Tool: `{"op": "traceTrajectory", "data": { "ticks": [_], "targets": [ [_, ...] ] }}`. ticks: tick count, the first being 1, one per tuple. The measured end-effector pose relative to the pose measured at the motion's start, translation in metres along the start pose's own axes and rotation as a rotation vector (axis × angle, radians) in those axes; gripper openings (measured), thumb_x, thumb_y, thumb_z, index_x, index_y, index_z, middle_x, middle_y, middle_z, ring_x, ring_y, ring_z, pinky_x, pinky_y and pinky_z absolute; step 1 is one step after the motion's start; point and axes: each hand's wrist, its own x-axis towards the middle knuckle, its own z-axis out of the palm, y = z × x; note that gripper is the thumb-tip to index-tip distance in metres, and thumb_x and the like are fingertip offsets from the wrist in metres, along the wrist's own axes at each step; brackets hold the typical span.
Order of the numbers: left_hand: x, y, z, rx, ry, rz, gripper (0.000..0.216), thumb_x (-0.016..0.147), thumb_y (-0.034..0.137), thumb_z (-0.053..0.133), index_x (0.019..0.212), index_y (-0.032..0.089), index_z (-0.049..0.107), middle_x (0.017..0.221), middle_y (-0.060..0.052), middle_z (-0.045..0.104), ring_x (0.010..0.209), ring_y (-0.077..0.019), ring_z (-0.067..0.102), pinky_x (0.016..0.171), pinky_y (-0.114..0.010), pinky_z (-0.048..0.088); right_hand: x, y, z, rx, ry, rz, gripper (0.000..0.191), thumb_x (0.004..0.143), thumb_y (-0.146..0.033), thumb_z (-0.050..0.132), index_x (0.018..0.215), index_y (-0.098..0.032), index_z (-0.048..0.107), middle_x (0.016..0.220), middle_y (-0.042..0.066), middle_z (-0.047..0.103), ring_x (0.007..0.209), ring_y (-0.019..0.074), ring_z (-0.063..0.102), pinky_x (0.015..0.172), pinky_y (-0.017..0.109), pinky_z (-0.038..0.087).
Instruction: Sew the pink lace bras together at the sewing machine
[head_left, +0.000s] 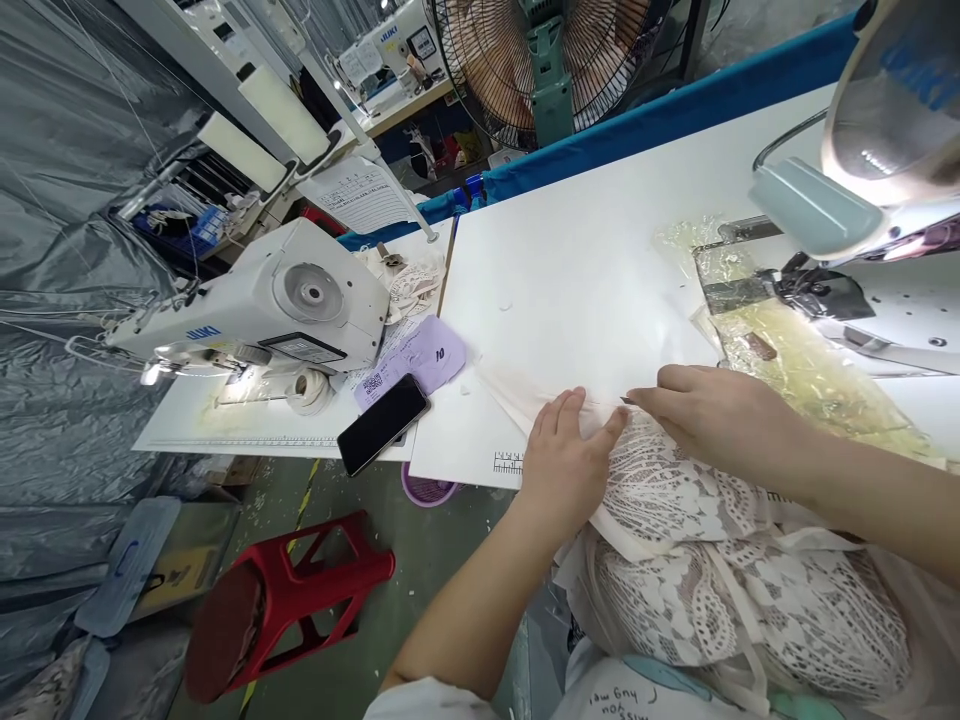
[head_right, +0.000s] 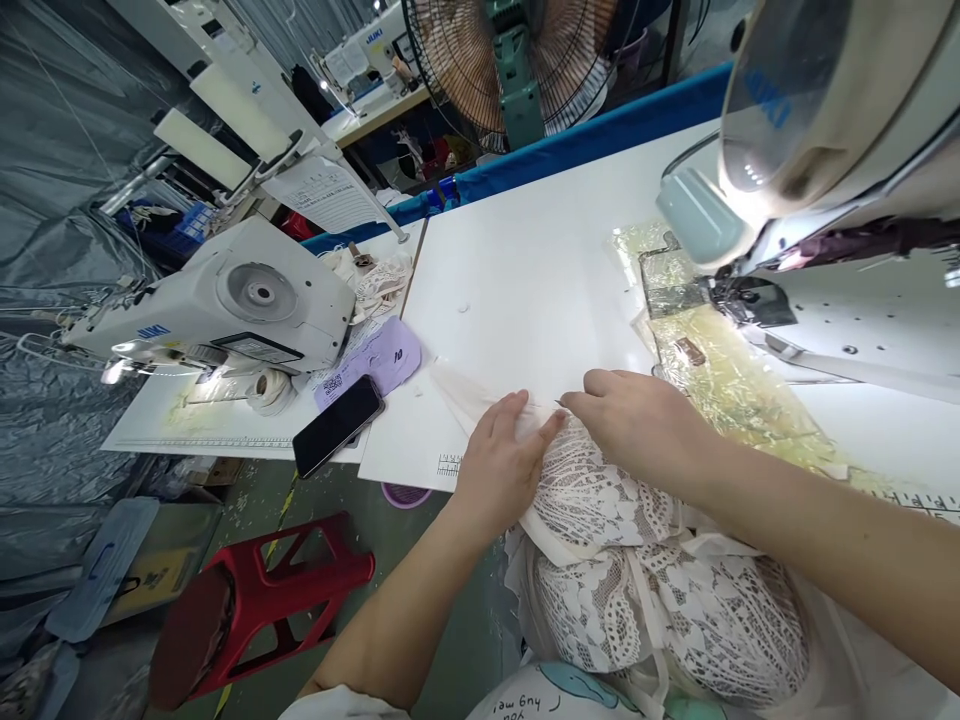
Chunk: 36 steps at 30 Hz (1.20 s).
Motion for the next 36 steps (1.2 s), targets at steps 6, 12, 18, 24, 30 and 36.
{"op": "traceTrajectory", "data": {
  "ticks": [6, 12, 18, 24, 30, 36],
  "targets": [
    [0.000, 0.000, -0.001, 0.010, 0.007, -0.002, 0.050, 0.087, 0.017, 0.047, 0.135, 0.030, 0.041, 0.136, -0.012, 0.042, 0.127, -0.0290, 0.039, 0.100, -0.048, 0.040, 0.005, 0.000, 0.006, 0.016, -0.026, -0.022, 0.029, 0.074, -0.001, 0.044, 0.088, -0.014, 0.066, 0.067, 0.004, 0.054, 0.054, 0.0120, 0.045, 0.043, 0.022, 0.023],
    [0.001, -0.001, -0.002, 0.004, 0.019, 0.015, 0.050, 0.087, 0.015, 0.045, 0.135, 0.028, 0.043, 0.135, -0.014, 0.042, 0.126, -0.0303, 0.040, 0.099, -0.049, 0.040, 0.005, 0.003, 0.006, 0.066, -0.007, -0.015, 0.030, 0.073, 0.000, 0.047, 0.092, -0.012, 0.067, 0.066, 0.004, 0.053, 0.054, 0.0130, 0.046, 0.044, 0.021, 0.024],
    [0.001, -0.002, -0.001, -0.009, 0.023, 0.009, 0.051, 0.087, 0.015, 0.044, 0.135, 0.029, 0.042, 0.136, -0.014, 0.041, 0.127, -0.0309, 0.038, 0.098, -0.050, 0.040, 0.005, 0.003, 0.012, 0.059, 0.046, -0.030, 0.026, 0.078, -0.003, 0.043, 0.086, -0.013, 0.066, 0.066, 0.004, 0.052, 0.053, 0.0118, 0.044, 0.045, 0.022, 0.024],
    [0.003, -0.002, -0.004, -0.022, 0.003, 0.009, 0.051, 0.087, 0.015, 0.044, 0.136, 0.029, 0.043, 0.136, -0.014, 0.041, 0.126, -0.0306, 0.039, 0.099, -0.049, 0.040, 0.000, 0.008, 0.012, 0.028, 0.042, -0.069, 0.030, 0.069, 0.003, 0.045, 0.083, -0.014, 0.065, 0.063, 0.002, 0.049, 0.053, 0.0119, 0.042, 0.045, 0.023, 0.023],
    [0.002, -0.001, -0.003, -0.020, -0.014, 0.011, 0.049, 0.087, 0.016, 0.044, 0.134, 0.029, 0.045, 0.136, -0.013, 0.042, 0.127, -0.0295, 0.038, 0.100, -0.049, 0.039, -0.009, 0.015, 0.007, 0.070, 0.069, -0.020, 0.024, 0.081, -0.005, 0.042, 0.086, -0.015, 0.064, 0.064, 0.003, 0.052, 0.053, 0.0133, 0.045, 0.044, 0.023, 0.024],
    [0.006, -0.015, -0.011, -0.026, -0.077, 0.059, 0.045, 0.087, 0.017, 0.045, 0.132, 0.025, 0.048, 0.136, -0.016, 0.041, 0.126, -0.0286, 0.039, 0.100, -0.046, 0.039, -0.021, 0.008, -0.008, 0.490, -0.011, 0.357, 0.025, 0.094, -0.031, 0.034, 0.080, -0.019, 0.051, 0.065, 0.004, 0.060, 0.053, 0.0154, 0.055, 0.045, 0.025, 0.041]
  ]
}}
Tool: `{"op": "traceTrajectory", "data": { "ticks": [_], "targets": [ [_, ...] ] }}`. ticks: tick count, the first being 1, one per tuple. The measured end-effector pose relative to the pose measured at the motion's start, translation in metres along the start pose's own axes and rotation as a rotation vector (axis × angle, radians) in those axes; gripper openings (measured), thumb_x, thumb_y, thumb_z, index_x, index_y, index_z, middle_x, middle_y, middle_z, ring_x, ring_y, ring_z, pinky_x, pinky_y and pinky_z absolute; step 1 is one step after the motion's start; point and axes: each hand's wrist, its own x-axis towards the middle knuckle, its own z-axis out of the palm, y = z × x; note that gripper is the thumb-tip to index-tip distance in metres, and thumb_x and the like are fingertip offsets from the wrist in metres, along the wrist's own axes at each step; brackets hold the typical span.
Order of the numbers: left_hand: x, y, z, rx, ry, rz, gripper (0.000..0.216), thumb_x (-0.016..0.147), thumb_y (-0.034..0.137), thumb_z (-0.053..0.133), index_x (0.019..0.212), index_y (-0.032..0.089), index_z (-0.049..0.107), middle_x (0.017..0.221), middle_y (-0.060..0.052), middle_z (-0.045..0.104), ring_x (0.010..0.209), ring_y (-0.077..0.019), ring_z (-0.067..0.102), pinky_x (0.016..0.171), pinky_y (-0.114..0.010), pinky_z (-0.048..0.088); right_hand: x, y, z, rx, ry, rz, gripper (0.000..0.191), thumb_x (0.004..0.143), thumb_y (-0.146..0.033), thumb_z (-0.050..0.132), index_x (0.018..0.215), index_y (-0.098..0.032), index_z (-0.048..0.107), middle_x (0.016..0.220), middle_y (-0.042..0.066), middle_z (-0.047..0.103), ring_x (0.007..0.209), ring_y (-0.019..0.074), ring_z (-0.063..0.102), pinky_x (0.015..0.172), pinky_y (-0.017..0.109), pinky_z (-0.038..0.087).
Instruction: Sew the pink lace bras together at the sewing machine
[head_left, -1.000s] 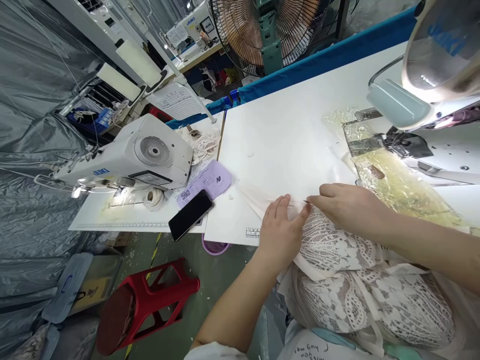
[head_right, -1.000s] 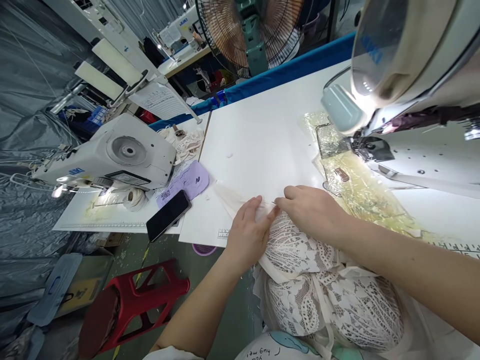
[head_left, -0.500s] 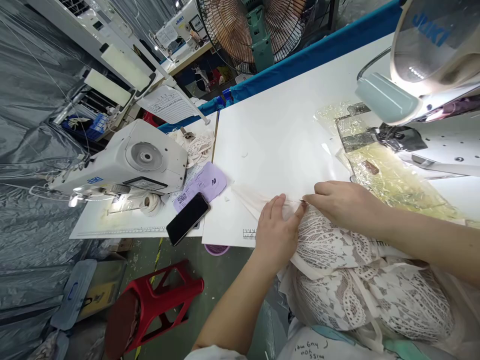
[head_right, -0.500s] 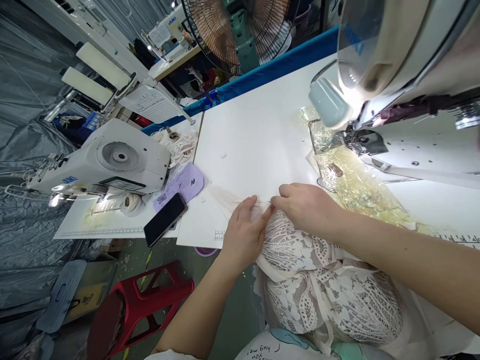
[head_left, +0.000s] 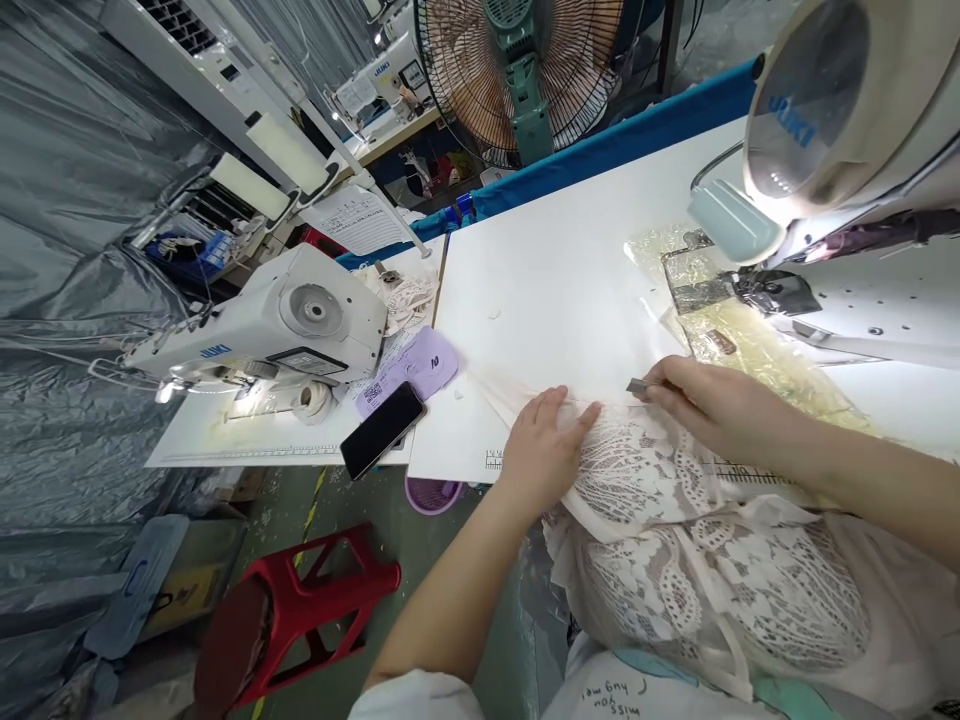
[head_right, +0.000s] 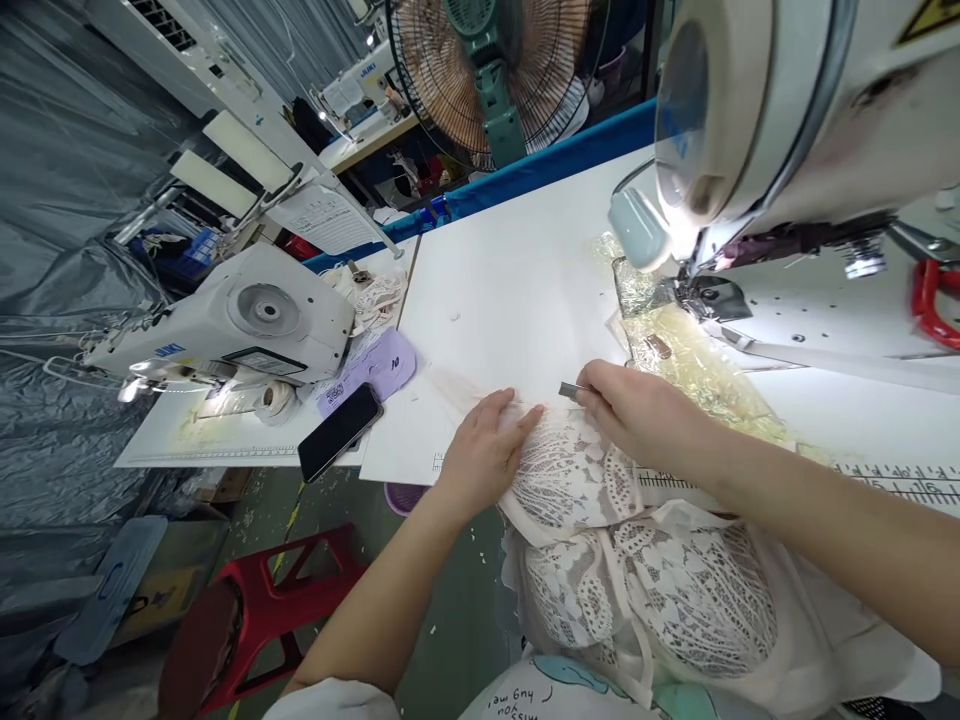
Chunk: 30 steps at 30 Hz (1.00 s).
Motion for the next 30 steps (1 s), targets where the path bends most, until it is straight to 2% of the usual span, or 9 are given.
{"op": "traceTrajectory", "data": {
  "ticks": [1, 3, 5, 8, 11, 14, 17, 24, 30],
  "targets": [
    [0.001, -0.004, -0.003, 0.004, -0.027, 0.014, 0.046, 0.087, 0.017, 0.046, 0.132, 0.025, 0.048, 0.136, -0.015, 0.041, 0.126, -0.0281, 0.040, 0.100, -0.046, 0.039, -0.005, -0.003, 0.001, 0.047, -0.048, 0.037, 0.027, 0.094, -0.034, 0.032, 0.080, -0.019, 0.050, 0.066, 0.005, 0.061, 0.053, 0.0163, 0.057, 0.044, 0.026, 0.043],
    [0.003, -0.010, -0.010, 0.028, -0.066, 0.022, 0.046, 0.085, 0.013, 0.047, 0.129, 0.028, 0.049, 0.138, -0.013, 0.040, 0.127, -0.0280, 0.039, 0.101, -0.049, 0.037, -0.017, -0.009, 0.008, 0.123, -0.120, 0.012, 0.030, 0.095, -0.036, 0.029, 0.083, -0.019, 0.051, 0.080, 0.010, 0.067, 0.065, 0.0198, 0.064, 0.051, 0.031, 0.050],
    [0.004, -0.010, -0.014, 0.053, -0.074, 0.029, 0.044, 0.084, 0.009, 0.046, 0.124, 0.024, 0.053, 0.139, -0.013, 0.039, 0.129, -0.0279, 0.037, 0.103, -0.051, 0.034, -0.029, -0.015, 0.018, 0.148, -0.103, -0.091, 0.030, 0.095, -0.033, 0.028, 0.094, -0.017, 0.054, 0.101, 0.014, 0.067, 0.085, 0.0236, 0.066, 0.064, 0.038, 0.055],
    [0.003, 0.001, -0.012, 0.027, -0.058, 0.028, 0.040, 0.084, 0.005, 0.040, 0.120, 0.012, 0.054, 0.133, -0.015, 0.046, 0.125, -0.0238, 0.043, 0.102, -0.039, 0.039, -0.040, -0.018, 0.030, 0.126, -0.022, -0.185, 0.030, 0.094, -0.028, 0.029, 0.107, -0.016, 0.053, 0.113, 0.015, 0.064, 0.098, 0.0259, 0.063, 0.075, 0.044, 0.055],
    [-0.002, 0.018, -0.006, -0.022, -0.011, -0.002, 0.039, 0.088, 0.010, 0.037, 0.125, 0.007, 0.048, 0.127, -0.019, 0.050, 0.120, -0.0234, 0.048, 0.096, -0.035, 0.045, -0.038, -0.017, 0.028, 0.115, -0.013, -0.154, 0.027, 0.094, -0.028, 0.031, 0.103, -0.017, 0.054, 0.109, 0.014, 0.065, 0.093, 0.0247, 0.064, 0.069, 0.040, 0.055],
    [-0.008, 0.027, -0.002, -0.030, 0.027, 0.025, 0.038, 0.092, 0.023, 0.040, 0.128, 0.012, 0.048, 0.130, -0.021, 0.046, 0.125, -0.0289, 0.042, 0.099, -0.044, 0.041, -0.026, -0.016, 0.021, 0.037, 0.019, -0.116, 0.026, 0.093, -0.028, 0.033, 0.092, -0.017, 0.056, 0.094, 0.013, 0.067, 0.073, 0.0208, 0.064, 0.056, 0.032, 0.051],
    [-0.011, 0.028, 0.000, -0.021, 0.015, 0.037, 0.040, 0.091, 0.033, 0.045, 0.129, 0.020, 0.048, 0.132, -0.019, 0.042, 0.128, -0.0323, 0.038, 0.101, -0.050, 0.037, -0.012, -0.018, 0.020, -0.152, 0.087, -0.114, 0.027, 0.091, -0.025, 0.035, 0.083, -0.016, 0.058, 0.079, 0.009, 0.063, 0.061, 0.0177, 0.058, 0.047, 0.027, 0.041],
    [-0.008, 0.026, -0.001, -0.033, -0.019, 0.035, 0.040, 0.090, 0.040, 0.049, 0.127, 0.027, 0.051, 0.133, -0.016, 0.041, 0.128, -0.0329, 0.038, 0.102, -0.050, 0.035, 0.007, -0.027, 0.033, -0.426, 0.017, -0.192, 0.027, 0.086, -0.013, 0.039, 0.091, -0.016, 0.065, 0.072, 0.005, 0.057, 0.058, 0.0159, 0.050, 0.046, 0.024, 0.026],
    [-0.009, 0.027, 0.000, -0.043, -0.009, 0.032, 0.039, 0.090, 0.042, 0.048, 0.124, 0.025, 0.054, 0.133, -0.017, 0.042, 0.128, -0.0335, 0.037, 0.103, -0.049, 0.035, 0.013, -0.030, 0.030, -0.495, -0.055, -0.245, 0.024, 0.080, -0.005, 0.044, 0.087, -0.013, 0.065, 0.067, 0.005, 0.053, 0.061, 0.0164, 0.051, 0.049, 0.024, 0.026]
  ]
}}
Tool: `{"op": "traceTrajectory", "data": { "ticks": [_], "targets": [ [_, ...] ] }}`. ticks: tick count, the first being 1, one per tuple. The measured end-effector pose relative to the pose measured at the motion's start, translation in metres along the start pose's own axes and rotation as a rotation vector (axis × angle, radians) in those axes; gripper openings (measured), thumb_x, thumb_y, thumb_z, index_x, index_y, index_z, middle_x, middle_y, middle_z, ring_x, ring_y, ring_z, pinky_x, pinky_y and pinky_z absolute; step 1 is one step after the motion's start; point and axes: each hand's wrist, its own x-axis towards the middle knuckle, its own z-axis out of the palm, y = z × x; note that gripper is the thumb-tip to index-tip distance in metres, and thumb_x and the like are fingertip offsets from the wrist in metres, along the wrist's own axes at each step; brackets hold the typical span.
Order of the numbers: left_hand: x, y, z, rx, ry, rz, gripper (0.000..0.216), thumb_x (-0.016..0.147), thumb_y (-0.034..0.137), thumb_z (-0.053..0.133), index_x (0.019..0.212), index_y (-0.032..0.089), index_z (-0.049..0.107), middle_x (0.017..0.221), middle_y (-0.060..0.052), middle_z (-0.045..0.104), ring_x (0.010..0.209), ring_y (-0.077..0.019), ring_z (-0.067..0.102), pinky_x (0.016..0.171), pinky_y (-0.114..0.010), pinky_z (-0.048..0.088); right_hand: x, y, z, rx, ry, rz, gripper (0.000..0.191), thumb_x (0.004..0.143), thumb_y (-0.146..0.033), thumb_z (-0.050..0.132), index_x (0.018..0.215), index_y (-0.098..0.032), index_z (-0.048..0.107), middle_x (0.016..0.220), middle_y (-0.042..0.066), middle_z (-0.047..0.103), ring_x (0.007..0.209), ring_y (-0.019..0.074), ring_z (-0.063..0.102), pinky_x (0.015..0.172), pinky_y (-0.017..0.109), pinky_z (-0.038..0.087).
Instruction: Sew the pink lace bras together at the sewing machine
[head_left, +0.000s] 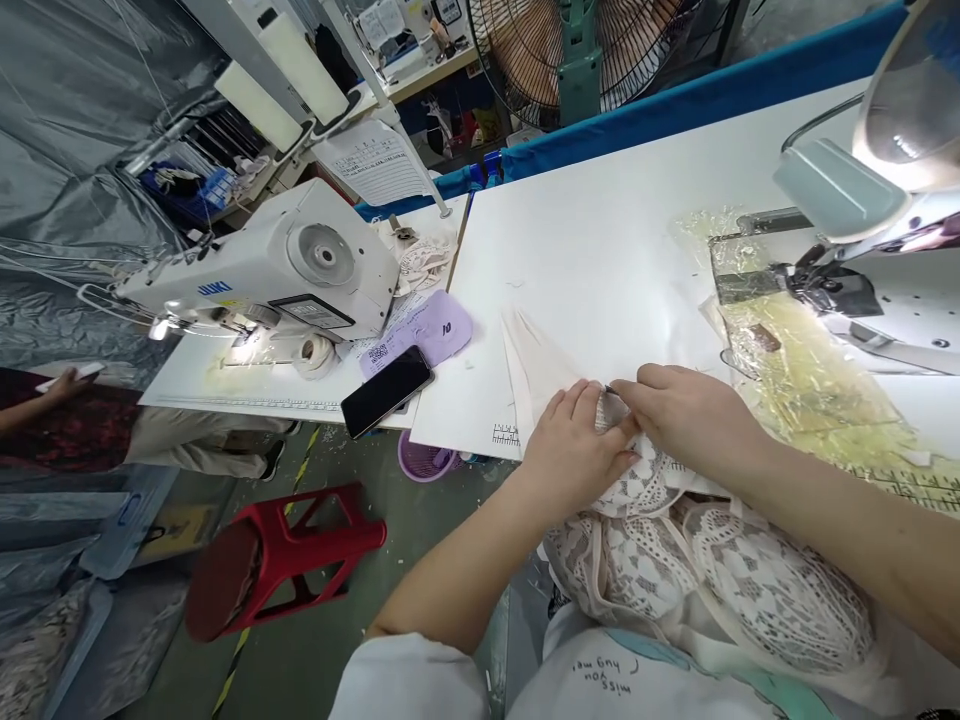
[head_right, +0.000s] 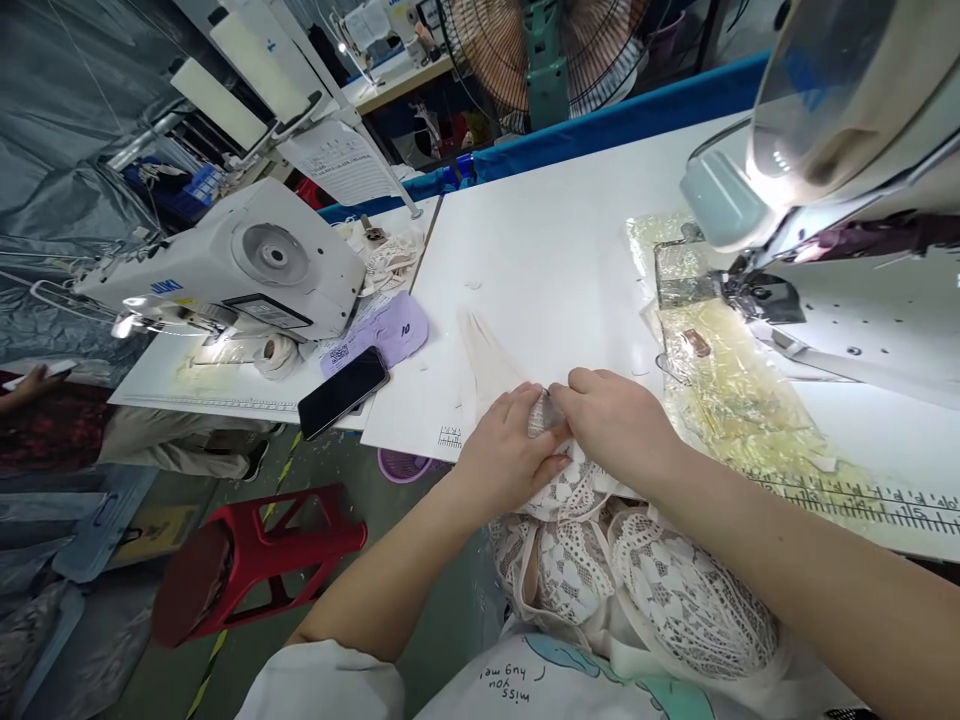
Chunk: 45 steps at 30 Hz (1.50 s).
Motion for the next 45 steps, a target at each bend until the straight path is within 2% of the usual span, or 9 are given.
{"op": "traceTrajectory", "data": {
  "ticks": [4, 8, 11, 16, 22, 27, 34, 39, 45],
  "targets": [
    [-0.001, 0.000, 0.001, -0.004, 0.010, -0.015, 0.041, 0.090, 0.042, 0.047, 0.129, 0.027, 0.049, 0.133, -0.016, 0.042, 0.129, -0.0328, 0.037, 0.102, -0.050, 0.035, -0.008, 0.006, -0.002, 0.006, -0.014, -0.053, 0.023, 0.076, -0.003, 0.047, 0.083, -0.013, 0.065, 0.067, 0.004, 0.053, 0.059, 0.0151, 0.050, 0.048, 0.023, 0.028],
    [-0.001, 0.001, 0.001, 0.001, -0.013, -0.021, 0.043, 0.091, 0.041, 0.047, 0.132, 0.028, 0.046, 0.135, -0.016, 0.040, 0.130, -0.0337, 0.035, 0.103, -0.050, 0.034, -0.025, 0.012, -0.009, -0.016, -0.049, -0.022, 0.023, 0.074, 0.000, 0.046, 0.076, -0.013, 0.065, 0.061, 0.002, 0.051, 0.049, 0.0123, 0.044, 0.041, 0.022, 0.023],
    [0.000, 0.002, 0.000, 0.007, -0.025, -0.024, 0.042, 0.091, 0.041, 0.047, 0.131, 0.027, 0.048, 0.135, -0.015, 0.039, 0.130, -0.0338, 0.035, 0.103, -0.050, 0.034, -0.033, 0.014, -0.014, -0.016, 0.020, -0.003, 0.024, 0.080, -0.006, 0.043, 0.072, -0.013, 0.064, 0.058, 0.002, 0.048, 0.045, 0.0117, 0.041, 0.038, 0.022, 0.021],
    [0.000, 0.003, 0.000, -0.002, -0.033, -0.045, 0.042, 0.091, 0.041, 0.046, 0.131, 0.027, 0.047, 0.136, -0.015, 0.038, 0.130, -0.0334, 0.034, 0.103, -0.051, 0.033, -0.033, 0.017, -0.013, 0.030, 0.181, -0.014, 0.035, 0.090, -0.017, 0.034, 0.084, -0.012, 0.068, 0.058, 0.003, 0.048, 0.045, 0.0124, 0.042, 0.037, 0.022, 0.021],
    [0.001, 0.007, -0.002, 0.008, -0.065, -0.050, 0.042, 0.091, 0.040, 0.045, 0.130, 0.026, 0.047, 0.138, -0.014, 0.038, 0.131, -0.0361, 0.032, 0.103, -0.058, 0.031, -0.032, 0.024, -0.006, 0.050, 0.209, 0.019, 0.036, 0.092, -0.022, 0.034, 0.095, -0.014, 0.069, 0.062, 0.004, 0.053, 0.048, 0.0125, 0.044, 0.039, 0.022, 0.023],
    [0.003, 0.014, -0.008, 0.022, -0.112, -0.049, 0.049, 0.088, 0.046, 0.049, 0.133, 0.030, 0.044, 0.138, -0.015, 0.038, 0.131, -0.0411, 0.030, 0.099, -0.064, 0.030, -0.029, 0.021, -0.005, 0.068, 0.120, 0.005, 0.030, 0.088, -0.020, 0.039, 0.093, -0.016, 0.069, 0.066, 0.004, 0.054, 0.054, 0.0133, 0.048, 0.040, 0.021, 0.021],
    [0.004, 0.015, -0.007, 0.039, -0.133, -0.057, 0.052, 0.087, 0.050, 0.050, 0.136, 0.036, 0.039, 0.139, -0.015, 0.036, 0.132, -0.0418, 0.027, 0.097, -0.067, 0.029, -0.017, 0.014, -0.008, 0.064, -0.046, 0.037, 0.022, 0.079, -0.010, 0.047, 0.087, -0.015, 0.067, 0.067, 0.004, 0.052, 0.055, 0.0126, 0.045, 0.042, 0.021, 0.019],
    [0.004, 0.016, -0.009, 0.048, -0.139, -0.063, 0.054, 0.086, 0.050, 0.052, 0.137, 0.037, 0.037, 0.139, -0.014, 0.037, 0.132, -0.0410, 0.028, 0.097, -0.066, 0.030, -0.022, 0.018, -0.010, 0.035, -0.047, -0.009, 0.022, 0.073, -0.003, 0.050, 0.083, -0.013, 0.067, 0.063, 0.002, 0.049, 0.053, 0.0120, 0.043, 0.041, 0.021, 0.019],
    [0.005, 0.016, -0.010, 0.065, -0.169, -0.066, 0.050, 0.088, 0.050, 0.047, 0.136, 0.036, 0.038, 0.141, -0.014, 0.034, 0.134, -0.0406, 0.025, 0.099, -0.066, 0.029, -0.048, 0.028, -0.016, -0.015, -0.020, -0.039, 0.025, 0.072, 0.003, 0.048, 0.080, -0.013, 0.066, 0.061, 0.002, 0.050, 0.048, 0.0111, 0.041, 0.042, 0.022, 0.023]
  ]
}}
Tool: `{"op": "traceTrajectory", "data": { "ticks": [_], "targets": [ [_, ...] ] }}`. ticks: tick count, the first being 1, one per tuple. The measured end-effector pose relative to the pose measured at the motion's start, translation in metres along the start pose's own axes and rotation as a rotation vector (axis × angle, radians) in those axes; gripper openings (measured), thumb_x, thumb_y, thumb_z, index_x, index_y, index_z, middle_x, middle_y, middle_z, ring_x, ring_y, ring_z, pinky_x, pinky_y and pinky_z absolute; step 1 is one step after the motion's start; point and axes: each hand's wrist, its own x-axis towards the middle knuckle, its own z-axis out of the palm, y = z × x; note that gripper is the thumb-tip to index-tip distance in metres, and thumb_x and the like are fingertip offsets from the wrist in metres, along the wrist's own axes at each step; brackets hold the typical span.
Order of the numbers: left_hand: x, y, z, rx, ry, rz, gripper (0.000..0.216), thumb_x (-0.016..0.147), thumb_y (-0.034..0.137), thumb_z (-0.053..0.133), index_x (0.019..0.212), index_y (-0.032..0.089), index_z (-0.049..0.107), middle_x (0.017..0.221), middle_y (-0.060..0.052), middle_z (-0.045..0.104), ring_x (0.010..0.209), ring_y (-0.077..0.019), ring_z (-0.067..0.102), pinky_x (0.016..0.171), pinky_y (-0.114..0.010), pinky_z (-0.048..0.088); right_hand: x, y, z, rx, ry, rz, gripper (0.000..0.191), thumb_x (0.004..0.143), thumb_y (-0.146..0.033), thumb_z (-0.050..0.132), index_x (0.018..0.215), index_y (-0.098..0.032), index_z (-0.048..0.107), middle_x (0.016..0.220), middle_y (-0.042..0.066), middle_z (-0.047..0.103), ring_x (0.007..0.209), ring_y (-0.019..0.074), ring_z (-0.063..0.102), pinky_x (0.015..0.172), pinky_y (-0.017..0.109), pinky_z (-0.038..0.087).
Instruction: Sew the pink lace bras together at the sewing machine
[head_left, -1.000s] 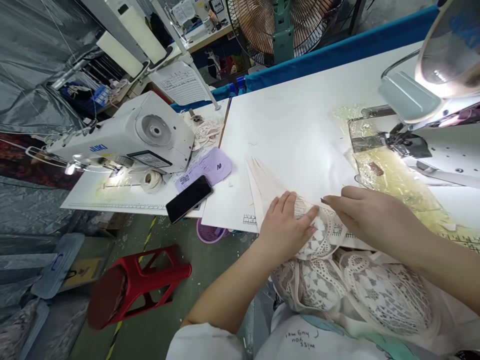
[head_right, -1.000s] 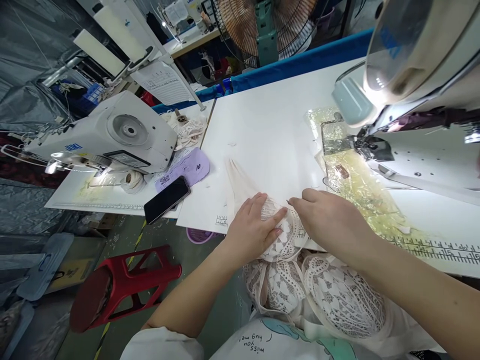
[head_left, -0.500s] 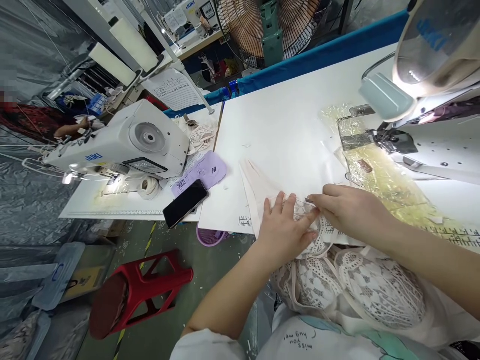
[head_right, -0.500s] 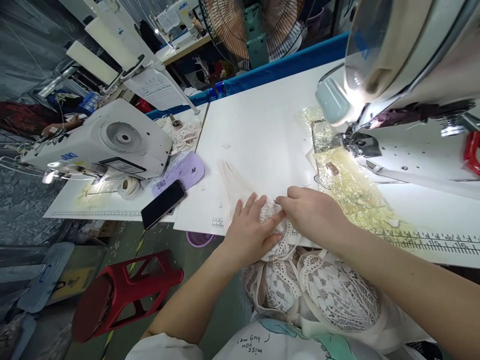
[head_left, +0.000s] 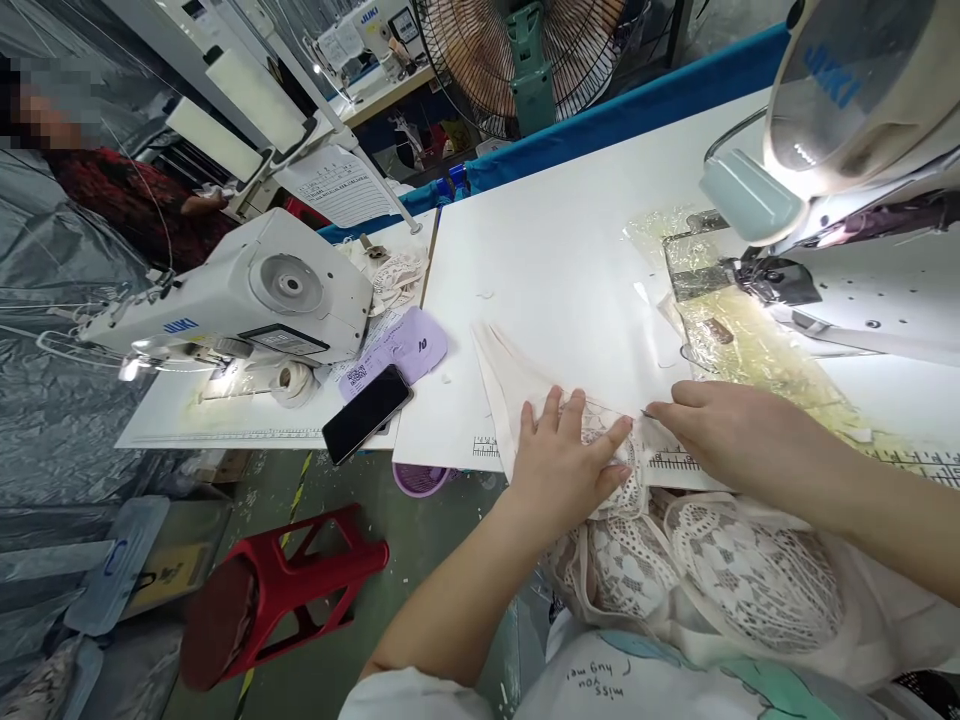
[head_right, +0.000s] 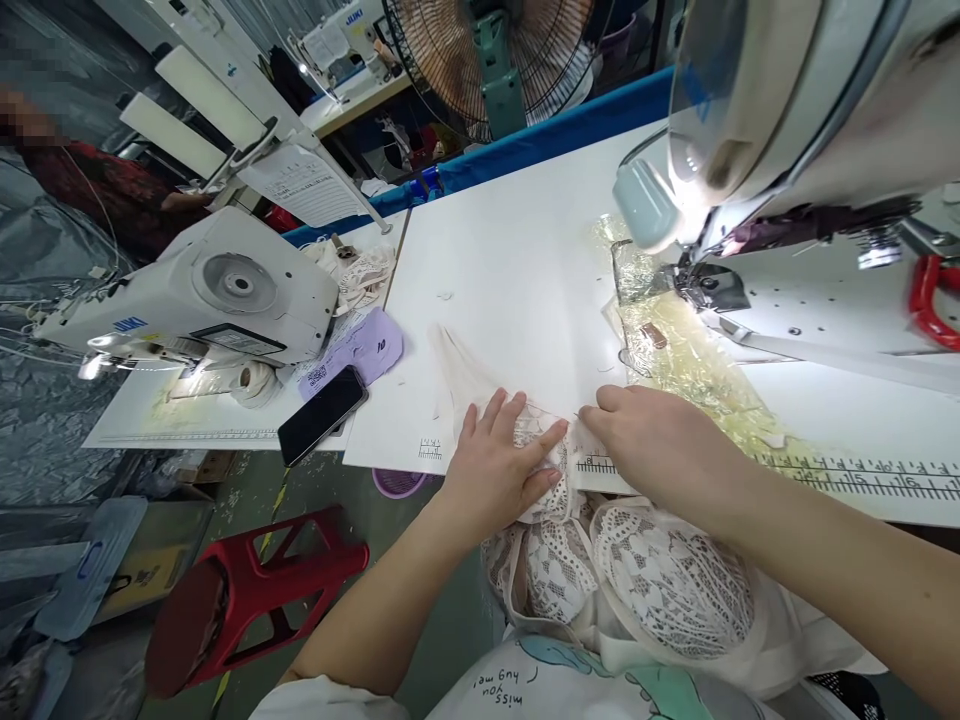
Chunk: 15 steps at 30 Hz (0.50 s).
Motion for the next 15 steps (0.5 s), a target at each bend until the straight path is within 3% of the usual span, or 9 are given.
{"op": "traceTrajectory", "data": {
  "ticks": [4, 7, 12, 15],
  "targets": [
    [-0.001, 0.001, 0.000, -0.008, 0.023, 0.002, 0.049, 0.088, 0.049, 0.049, 0.134, 0.035, 0.040, 0.140, -0.013, 0.035, 0.133, -0.0397, 0.026, 0.098, -0.066, 0.030, -0.009, -0.001, -0.008, 0.059, 0.139, 0.031, 0.027, 0.083, -0.007, 0.039, 0.086, -0.011, 0.066, 0.058, 0.002, 0.049, 0.046, 0.0128, 0.043, 0.040, 0.023, 0.024],
    [-0.001, 0.004, 0.003, -0.009, 0.110, 0.003, 0.045, 0.087, 0.047, 0.051, 0.130, 0.032, 0.047, 0.140, -0.014, 0.035, 0.133, -0.0391, 0.027, 0.097, -0.069, 0.027, -0.008, -0.003, -0.011, 0.153, 0.231, 0.095, 0.030, 0.090, -0.018, 0.036, 0.093, -0.012, 0.065, 0.064, 0.004, 0.055, 0.049, 0.0144, 0.048, 0.040, 0.024, 0.029],
    [0.000, 0.013, 0.013, -0.078, 0.228, 0.044, 0.039, 0.089, 0.036, 0.046, 0.123, 0.017, 0.053, 0.127, -0.016, 0.047, 0.126, -0.0295, 0.039, 0.105, -0.054, 0.032, -0.001, -0.004, -0.001, 0.182, 0.214, 0.165, 0.033, 0.093, -0.025, 0.033, 0.088, -0.015, 0.064, 0.072, 0.005, 0.061, 0.052, 0.0142, 0.051, 0.041, 0.024, 0.030],
    [0.000, 0.016, 0.017, -0.116, 0.233, 0.045, 0.044, 0.088, 0.040, 0.049, 0.126, 0.018, 0.050, 0.126, -0.016, 0.047, 0.126, -0.0310, 0.039, 0.104, -0.051, 0.035, 0.002, -0.005, 0.006, 0.132, 0.200, 0.145, 0.031, 0.091, -0.023, 0.036, 0.086, -0.016, 0.065, 0.068, 0.005, 0.060, 0.051, 0.0140, 0.050, 0.041, 0.023, 0.026]
  ]
}}
